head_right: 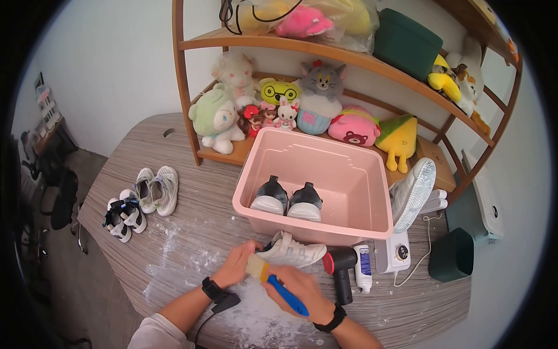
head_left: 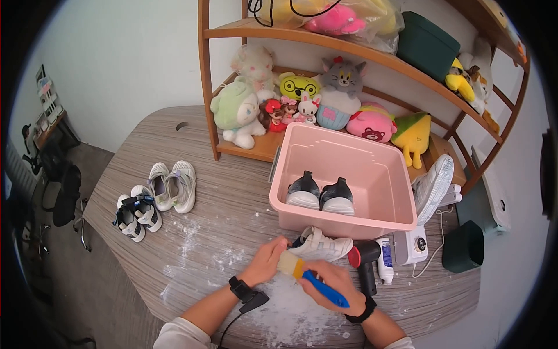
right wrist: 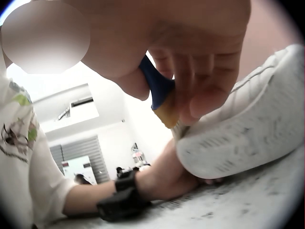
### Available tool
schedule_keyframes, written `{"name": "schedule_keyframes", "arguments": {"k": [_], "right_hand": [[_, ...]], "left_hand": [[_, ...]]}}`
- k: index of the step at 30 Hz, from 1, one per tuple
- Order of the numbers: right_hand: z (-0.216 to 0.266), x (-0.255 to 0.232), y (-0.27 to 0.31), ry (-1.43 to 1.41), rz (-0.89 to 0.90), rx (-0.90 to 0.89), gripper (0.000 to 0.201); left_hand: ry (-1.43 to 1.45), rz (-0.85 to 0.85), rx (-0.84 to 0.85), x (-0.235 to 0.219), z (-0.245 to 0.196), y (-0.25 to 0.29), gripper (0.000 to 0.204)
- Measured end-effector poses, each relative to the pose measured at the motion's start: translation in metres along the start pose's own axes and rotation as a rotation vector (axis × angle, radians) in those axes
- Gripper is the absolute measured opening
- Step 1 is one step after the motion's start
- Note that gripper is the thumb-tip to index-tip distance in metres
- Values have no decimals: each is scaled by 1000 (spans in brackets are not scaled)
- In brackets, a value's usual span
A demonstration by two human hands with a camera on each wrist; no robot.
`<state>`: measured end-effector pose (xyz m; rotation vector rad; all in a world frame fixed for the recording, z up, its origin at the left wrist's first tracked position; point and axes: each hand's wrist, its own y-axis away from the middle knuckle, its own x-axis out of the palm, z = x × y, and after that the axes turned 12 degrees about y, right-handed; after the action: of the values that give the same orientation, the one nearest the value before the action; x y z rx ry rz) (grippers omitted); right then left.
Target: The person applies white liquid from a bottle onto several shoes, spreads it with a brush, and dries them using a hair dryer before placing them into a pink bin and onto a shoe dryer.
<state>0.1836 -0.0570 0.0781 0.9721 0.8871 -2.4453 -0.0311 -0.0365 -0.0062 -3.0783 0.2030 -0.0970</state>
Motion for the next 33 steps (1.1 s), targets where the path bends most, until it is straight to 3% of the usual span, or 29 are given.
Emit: {"name": "schedule_keyframes", "arguments": {"k": [3,8,19,22,24,27,30,33], "right_hand": [[-1,-10,-5,50,12,116,29],[-11,-14,-5,70,-142,231,18],[-17,-33,-9,202,-252,221,21],[-15,-31,-10,187,-208,182,25],[-17,-24,-8,148,-165,170,27],[-21,-29,-6,157,-145,198,28],[-17,-31,-7,92,-251,225,28],[-5,-27,-7,1,-186,247,27]], "left_hand": [[-5,-3,61,0,7,-1,40],[-14,-13,81,2,9,-2,41],[-91,24,38,0,-2,1,39],[-93,42,64,0,-4,-1,40],[-82,27,193,1,5,-2,37],[-81,46,112,0,-3,0,36],[-89,75,119,-1,-1,-1,35],[-75,101,171,-1,1,-1,34]]}}
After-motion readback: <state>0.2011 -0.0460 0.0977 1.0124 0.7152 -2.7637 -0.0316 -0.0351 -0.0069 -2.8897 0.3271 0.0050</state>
